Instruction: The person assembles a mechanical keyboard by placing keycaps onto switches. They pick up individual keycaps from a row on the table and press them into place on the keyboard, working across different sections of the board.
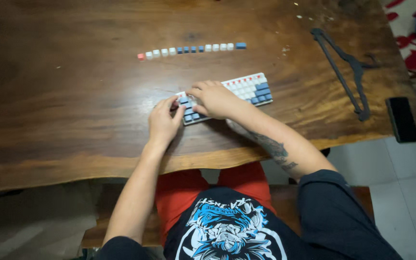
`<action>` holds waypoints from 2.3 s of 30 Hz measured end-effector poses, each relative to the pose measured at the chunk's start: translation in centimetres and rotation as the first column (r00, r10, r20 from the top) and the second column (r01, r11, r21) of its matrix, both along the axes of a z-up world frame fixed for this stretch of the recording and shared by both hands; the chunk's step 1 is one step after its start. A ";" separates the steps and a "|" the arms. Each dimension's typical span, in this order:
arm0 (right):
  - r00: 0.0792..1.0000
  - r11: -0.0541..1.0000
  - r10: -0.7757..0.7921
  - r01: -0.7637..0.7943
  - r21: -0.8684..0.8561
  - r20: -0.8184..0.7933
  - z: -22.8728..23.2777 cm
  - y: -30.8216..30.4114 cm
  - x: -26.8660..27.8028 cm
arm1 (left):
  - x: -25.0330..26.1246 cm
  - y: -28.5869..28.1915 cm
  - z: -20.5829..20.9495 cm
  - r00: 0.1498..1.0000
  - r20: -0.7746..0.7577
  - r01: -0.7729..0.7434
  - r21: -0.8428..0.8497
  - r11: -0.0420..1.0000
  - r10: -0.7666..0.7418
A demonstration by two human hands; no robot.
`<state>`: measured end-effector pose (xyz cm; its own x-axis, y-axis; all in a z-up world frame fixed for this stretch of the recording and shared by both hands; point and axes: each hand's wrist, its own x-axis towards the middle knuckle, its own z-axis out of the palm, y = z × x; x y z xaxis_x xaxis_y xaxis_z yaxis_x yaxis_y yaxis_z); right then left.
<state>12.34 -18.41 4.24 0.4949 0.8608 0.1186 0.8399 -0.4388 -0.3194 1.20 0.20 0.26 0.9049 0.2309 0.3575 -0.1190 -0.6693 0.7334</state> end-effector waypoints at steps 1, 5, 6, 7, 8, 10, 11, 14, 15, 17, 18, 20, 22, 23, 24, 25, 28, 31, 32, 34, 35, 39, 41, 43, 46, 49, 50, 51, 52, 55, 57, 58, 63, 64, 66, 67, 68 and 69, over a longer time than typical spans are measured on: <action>1.000 0.999 -0.012 0.012 0.031 -0.006 -0.3 -0.3 -0.1 | 0.1 0.0 0.1 1.000 -0.016 -0.020 0.048 0.999 0.021; 0.999 0.994 -0.039 0.040 0.101 -0.012 -1.1 -0.8 -0.7 | 0.5 0.2 0.8 0.997 -0.081 0.033 0.182 0.983 -0.019; 0.999 0.994 -0.040 0.041 0.106 -0.008 -1.3 -0.8 -0.9 | 0.5 0.3 0.9 0.995 -0.094 0.055 0.198 0.979 -0.036; 0.999 0.994 -0.044 0.044 0.102 -0.011 -1.3 -0.8 -0.9 | 0.6 0.5 1.2 0.993 -0.107 0.070 0.215 0.974 -0.048; 0.999 0.994 -0.047 0.048 0.098 -0.014 -1.3 -0.7 -1.0 | 0.7 0.7 1.4 0.988 -0.146 0.079 0.215 0.974 -0.048; 0.998 0.994 -0.058 0.058 0.098 -0.008 -1.3 -0.6 -1.1 | 1.1 1.0 1.8 0.974 -0.221 0.095 0.211 0.973 -0.047; 0.998 0.993 -0.063 0.062 0.101 0.000 -1.3 -0.5 -1.2 | 1.3 1.1 2.0 0.973 -0.225 0.100 0.190 0.977 -0.055; 0.997 0.992 -0.083 0.083 0.092 -0.008 -1.2 -0.3 -1.4 | 2.1 1.6 2.4 0.964 -0.257 0.102 0.132 0.986 -0.066; 0.996 0.992 -0.091 0.092 0.086 -0.016 -1.2 -0.3 -1.4 | 2.3 1.7 2.5 0.958 -0.282 0.096 0.119 0.988 -0.059; 0.996 0.985 -0.094 0.093 0.148 0.002 -1.3 -0.2 -1.5 | 2.7 1.9 2.5 0.951 -0.304 0.085 0.102 0.991 -0.051; 0.995 0.979 -0.097 0.093 0.179 0.010 -1.3 -0.2 -1.5 | 2.8 1.8 2.5 0.952 -0.303 0.081 0.098 0.992 -0.048; 0.989 0.968 -0.145 0.139 0.208 0.013 -1.4 0.0 -1.6 | 2.9 1.9 2.6 0.948 -0.314 0.087 0.106 0.991 -0.050; 0.986 0.958 -0.168 0.162 0.237 0.006 -1.4 0.2 -1.4 | 3.1 1.9 2.7 0.941 -0.334 0.104 0.131 0.986 -0.055; 0.986 0.954 -0.167 0.163 0.250 -0.007 -1.4 0.4 -1.3 | 3.1 2.0 2.7 0.944 -0.324 0.125 0.158 0.980 -0.068; 0.986 0.951 -0.166 0.165 0.262 -0.019 -1.5 0.6 -1.2 | 3.1 2.1 2.8 0.946 -0.315 0.145 0.185 0.972 -0.081; 0.985 0.954 -0.173 0.172 0.245 -0.016 -1.5 0.8 -1.1 | 3.0 2.2 2.8 0.948 -0.305 0.163 0.211 0.964 -0.094; 0.982 0.963 -0.190 0.188 0.192 -0.008 -1.5 1.4 -0.4 | 3.3 2.2 2.8 0.949 -0.296 0.179 0.223 0.958 -0.109; 0.981 0.973 -0.194 0.195 0.122 -0.022 -1.4 1.9 0.2 | 3.3 2.3 2.5 0.941 -0.319 0.171 0.159 0.972 -0.113; 0.982 0.978 -0.187 0.189 0.092 -0.033 -1.4 2.1 0.5 | 3.4 2.3 2.4 0.933 -0.342 0.154 0.091 0.984 -0.115; 0.983 0.983 -0.172 0.176 0.052 -0.065 -1.4 2.3 1.1 | 3.4 2.3 2.0 0.914 -0.385 0.118 -0.046 0.992 -0.126; 0.983 0.985 -0.164 0.168 0.043 -0.085 -1.3 2.2 1.4 | 3.4 2.4 1.8 0.914 -0.377 0.119 -0.100 0.988 -0.148; 0.985 0.989 -0.146 0.147 0.002 -0.094 -1.3 2.3 1.9 | 3.5 2.5 1.1 0.914 -0.366 0.105 -0.202 0.974 -0.175; 0.987 0.991 -0.137 0.136 -0.011 -0.081 -1.4 2.5 2.2 | 3.5 2.4 0.8 0.917 -0.365 0.094 -0.196 0.976 -0.162; 0.989 0.992 -0.127 0.125 -0.027 -0.074 -1.5 2.6 2.3 | 3.6 2.4 0.5 0.922 -0.357 0.088 -0.189 0.978 -0.152; 0.992 0.993 -0.112 0.110 -0.045 -0.065 -1.7 2.8 2.5 | 3.7 2.4 0.2 0.923 -0.353 0.087 -0.199 0.976 -0.155; 0.995 0.995 -0.089 0.087 -0.042 -0.047 -1.8 2.9 2.7 | 3.8 2.6 -0.1 0.923 -0.349 0.100 -0.185 0.978 -0.160; 0.996 0.997 -0.077 0.076 -0.035 -0.040 -1.7 2.9 2.7 | 3.9 2.7 -0.2 0.927 -0.339 0.108 -0.176 0.979 -0.163; 0.998 0.998 -0.062 0.061 -0.029 -0.033 -1.6 3.0 2.7 | 3.9 2.7 -0.3 0.930 -0.330 0.111 -0.167 0.980 -0.162; 0.995 0.995 -0.088 0.085 -0.052 -0.050 -1.4 2.9 2.7 | 3.9 2.7 -0.4 0.933 -0.321 0.115 -0.158 0.981 -0.161; 0.988 0.990 -0.129 0.124 -0.063 -0.090 -0.6 2.9 2.2 | 3.9 2.6 -0.8 0.938 -0.325 0.082 -0.135 0.988 -0.122; 0.986 0.991 -0.131 0.131 0.002 -0.103 -0.2 2.4 1.6 | 3.9 2.5 -0.9 0.938 -0.325 0.090 -0.109 0.990 -0.121; 0.992 0.994 -0.096 0.100 0.036 -0.083 -0.1 2.4 1.4 | 4.0 2.5 -0.9 0.938 -0.325 0.095 -0.096 0.991 -0.122; 0.999 0.994 -0.041 0.043 0.099 -0.024 0.3 2.5 0.7 | 3.9 2.3 -0.5 0.938 -0.323 0.094 -0.116 0.989 -0.127; 0.999 0.994 -0.042 0.045 0.103 -0.027 0.3 2.6 0.6 | 3.9 2.2 -0.4 0.940 -0.318 0.094 -0.115 0.989 -0.126; 0.998 0.993 -0.051 0.054 0.109 -0.033 0.2 2.4 0.7 | 3.7 2.0 -0.1 0.939 -0.325 0.073 -0.117 0.990 -0.107; 0.998 0.993 -0.051 0.055 0.102 -0.042 0.1 2.4 0.7 | 3.6 1.9 0.0 0.939 -0.330 0.060 -0.118 0.991 -0.097; 0.997 0.994 -0.051 0.055 0.094 -0.050 0.1 2.5 0.9 | 3.6 1.9 0.1 0.940 -0.328 0.063 -0.118 0.991 -0.099; 0.997 0.995 -0.051 0.056 0.086 -0.061 -0.1 2.5 1.0 | 3.5 1.9 0.2 0.939 -0.328 0.066 -0.118 0.991 -0.102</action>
<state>13.30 -15.89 4.16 0.5483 0.8205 0.1614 0.7945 -0.4509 -0.4068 4.69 2.09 0.41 0.9857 0.1684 0.0106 0.0914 -0.5854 0.8056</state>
